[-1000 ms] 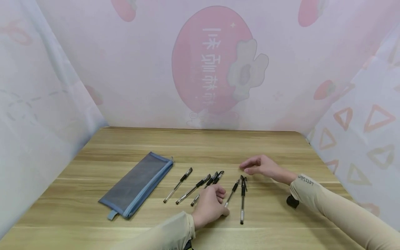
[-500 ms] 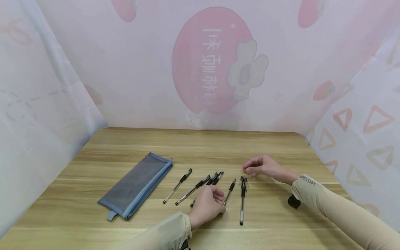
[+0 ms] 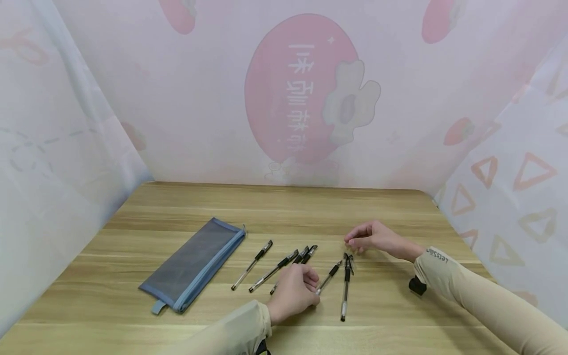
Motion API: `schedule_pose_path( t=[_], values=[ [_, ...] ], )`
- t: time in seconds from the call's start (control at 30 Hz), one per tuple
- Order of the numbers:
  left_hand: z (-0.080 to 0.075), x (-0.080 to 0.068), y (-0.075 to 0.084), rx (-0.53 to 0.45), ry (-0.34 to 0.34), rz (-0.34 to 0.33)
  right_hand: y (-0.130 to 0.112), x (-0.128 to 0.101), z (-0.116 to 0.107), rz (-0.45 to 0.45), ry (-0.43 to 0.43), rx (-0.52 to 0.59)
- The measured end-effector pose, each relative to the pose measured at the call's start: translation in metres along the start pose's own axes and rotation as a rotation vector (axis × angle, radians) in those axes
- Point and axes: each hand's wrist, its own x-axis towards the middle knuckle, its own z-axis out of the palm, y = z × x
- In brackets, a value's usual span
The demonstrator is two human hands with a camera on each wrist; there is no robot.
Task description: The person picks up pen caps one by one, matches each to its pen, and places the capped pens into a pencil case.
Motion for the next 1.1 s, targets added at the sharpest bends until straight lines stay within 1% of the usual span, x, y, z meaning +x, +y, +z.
schedule_pose_path(
  t=[0.17,0.3,0.43,0.63,0.77,0.93,1.0,1.1],
  values=[
    [-0.002,-0.001,-0.003,-0.042,0.0,-0.017,-0.001,-0.001,-0.002,0.0,-0.023,-0.004],
    [-0.004,-0.001,-0.006,-0.049,0.001,-0.02,-0.001,-0.001,-0.004,-0.01,-0.043,-0.022],
    [-0.007,-0.002,-0.008,-0.061,-0.001,-0.037,0.001,0.001,-0.007,0.002,-0.064,-0.039],
    [-0.01,-0.005,-0.008,-0.075,0.005,-0.032,0.003,0.002,-0.011,0.012,-0.088,-0.051],
    [-0.012,-0.008,-0.007,-0.085,0.009,-0.054,0.003,0.003,-0.013,0.004,-0.108,-0.071],
    [-0.014,-0.013,-0.003,-0.08,0.034,-0.09,0.0,0.002,-0.012,-0.001,-0.122,-0.134],
    [-0.015,-0.015,-0.002,-0.103,0.04,-0.107,-0.002,0.002,-0.011,-0.01,-0.132,-0.163],
    [-0.017,-0.018,-0.001,-0.167,0.038,-0.131,-0.004,0.003,-0.009,-0.031,-0.153,-0.193]
  ],
)
